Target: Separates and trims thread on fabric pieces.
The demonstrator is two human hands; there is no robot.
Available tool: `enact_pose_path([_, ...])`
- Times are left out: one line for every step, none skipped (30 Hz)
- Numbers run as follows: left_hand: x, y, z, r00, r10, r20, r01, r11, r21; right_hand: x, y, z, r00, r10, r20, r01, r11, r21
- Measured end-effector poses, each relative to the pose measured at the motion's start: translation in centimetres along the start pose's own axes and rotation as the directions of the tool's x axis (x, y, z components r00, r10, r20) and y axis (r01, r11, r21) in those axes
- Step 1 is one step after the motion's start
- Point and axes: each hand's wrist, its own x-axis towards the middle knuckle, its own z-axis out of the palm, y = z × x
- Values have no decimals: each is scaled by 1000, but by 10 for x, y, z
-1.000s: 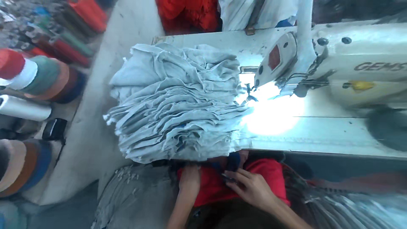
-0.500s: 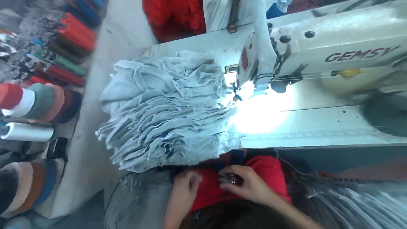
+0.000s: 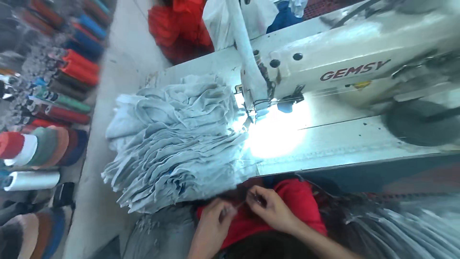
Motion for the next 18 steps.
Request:
enact_pose_path([1, 3, -2, 1000, 1, 2, -1, 1000, -4, 1, 3, -2, 999, -16, -31, 16, 1000, -17])
enact_pose_path([3, 5, -5, 1000, 6, -2, -6, 1000, -7, 1, 8, -4, 997, -30, -66, 27, 998, -51])
enact_pose_path([3, 7, -10, 1000, 20, -11, -20, 1000, -9, 2, 13, -6, 994, -41, -98, 30, 994, -107])
enact_pose_path([3, 11, -17, 999, 40, -19, -40, 999, -11, 3, 18, -9, 992, -57, -109, 34, 980, -198])
enact_pose_path([4, 17, -28, 997, 73, -23, -74, 997, -20, 3, 24, -14, 994, -66, -89, 33, 945, -324])
enact_pose_path([6, 26, -41, 993, 116, -19, -116, 993, -36, 3, 29, -19, 997, -65, -37, 41, 889, -457])
enact_pose_path([10, 37, -56, 984, 175, -12, -176, 983, -50, 4, 34, -24, 999, -18, 26, 30, 823, -568])
enact_pose_path([17, 48, -73, 970, 241, -16, -242, 968, -64, 3, 41, -27, 994, 70, 78, -3, 762, -648])
enact_pose_path([26, 60, -90, 955, 296, -24, -297, 953, -67, 2, 52, -30, 984, 141, 106, -27, 715, -699])
enact_pose_path([40, 72, -107, 940, 341, -31, -342, 938, -60, 0, 66, -33, 982, 161, 103, -36, 684, -729])
enact_pose_path([58, 84, -124, 928, 372, -32, -374, 926, -58, -4, 82, -37, 989, 131, 75, -30, 656, -754])
enact_pose_path([79, 99, -142, 926, 377, -28, -378, 925, -47, -7, 93, -41, 993, 107, 43, -34, 628, -777])
enact_pose_path([103, 116, -158, 935, 355, -27, -355, 934, -24, -9, 84, -49, 984, 175, 39, -80, 624, -777])
enact_pose_path([131, 133, -172, 946, 321, -41, -320, 947, 18, -11, 80, -57, 981, 195, 18, -106, 605, -789])
enact_pose_path([162, 148, -184, 952, 298, -66, -295, 954, 49, -13, 79, -65, 984, 178, -15, -120, 595, -795])
enact_pose_path([197, 160, -195, 954, 279, -105, -275, 960, 55, -15, 75, -74, 981, 187, -42, -148, 601, -785])
enact_pose_path([233, 170, -203, 952, 260, -163, -258, 966, 37, -16, 70, -82, 975, 216, -59, -184, 623, -760])
enact_pose_path([269, 180, -210, 951, 217, -223, -222, 975, 2, -19, 74, -88, 975, 212, -67, -190, 640, -744])
